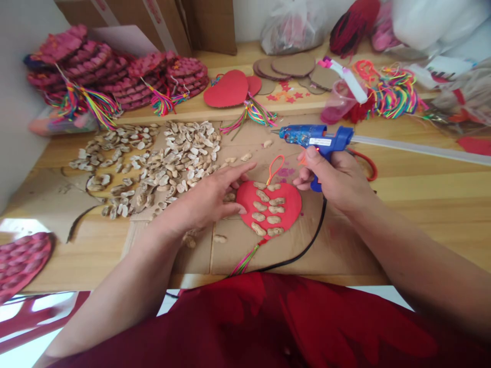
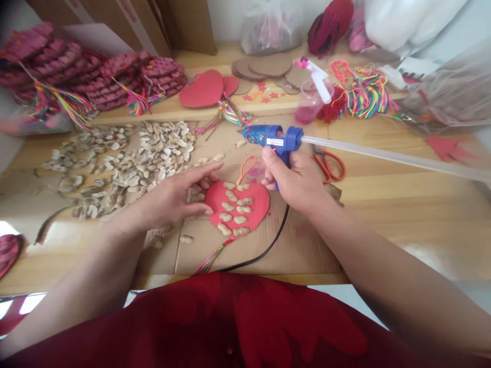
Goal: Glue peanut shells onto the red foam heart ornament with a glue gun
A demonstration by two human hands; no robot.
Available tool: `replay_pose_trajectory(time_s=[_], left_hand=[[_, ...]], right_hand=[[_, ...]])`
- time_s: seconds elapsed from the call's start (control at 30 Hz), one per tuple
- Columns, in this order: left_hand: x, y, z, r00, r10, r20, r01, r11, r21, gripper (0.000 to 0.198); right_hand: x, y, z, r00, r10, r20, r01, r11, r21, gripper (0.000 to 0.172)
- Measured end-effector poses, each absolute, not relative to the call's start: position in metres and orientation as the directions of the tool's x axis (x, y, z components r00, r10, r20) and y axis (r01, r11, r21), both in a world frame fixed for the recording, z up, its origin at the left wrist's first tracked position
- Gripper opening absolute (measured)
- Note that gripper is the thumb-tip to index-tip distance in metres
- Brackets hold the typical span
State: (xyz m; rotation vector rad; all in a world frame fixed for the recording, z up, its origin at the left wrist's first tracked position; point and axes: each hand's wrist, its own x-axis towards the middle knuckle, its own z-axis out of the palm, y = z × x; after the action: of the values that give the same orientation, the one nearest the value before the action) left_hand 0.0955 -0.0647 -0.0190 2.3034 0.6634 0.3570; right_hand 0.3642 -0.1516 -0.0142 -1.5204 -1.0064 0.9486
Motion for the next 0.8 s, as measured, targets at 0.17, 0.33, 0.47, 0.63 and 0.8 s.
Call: replay_pose_trajectory(time_s=[0.17, 0.33, 0.47, 0.63, 0.8], left_hand=[[0.098, -0.067, -0.014, 0.818, 0.571, 0.071, 0.378, -0.626, 0.683, 0.075], [0.106, -0.072, -0.012, 0.705, 0.671, 0.228, 0.401, -0.643, 0.653, 0.045], [0.118, -0.079, -0.014, 0.662, 0.67, 0.336, 0.362, -0.679, 0.639, 0.025], [0.138, -0.086, -0.018, 0.675, 0.662, 0.326, 0.367, -0.684, 0.63, 0.017], [0.155, -0.085, -0.022, 0.686, 0.669, 0.288, 0.428, -0.69, 0.584, 0.018]], right_hand=[[0.365, -0.152, -0.014, 0.339, 0.939, -0.052, 0.119, -0.098, -0.988, 0.057], [0.362, -0.153, -0.011, 0.327, 0.944, -0.047, 0.082, -0.078, -0.994, 0.057], [0.357, -0.156, -0.011, 0.28, 0.956, -0.092, 0.032, -0.105, -0.994, 0.056], [0.355, -0.156, -0.022, 0.228, 0.969, -0.095, 0.026, -0.103, -0.994, 0.051], [0.356, -0.153, -0.031, 0.205, 0.971, -0.126, 0.007, -0.13, -0.991, 0.052]])
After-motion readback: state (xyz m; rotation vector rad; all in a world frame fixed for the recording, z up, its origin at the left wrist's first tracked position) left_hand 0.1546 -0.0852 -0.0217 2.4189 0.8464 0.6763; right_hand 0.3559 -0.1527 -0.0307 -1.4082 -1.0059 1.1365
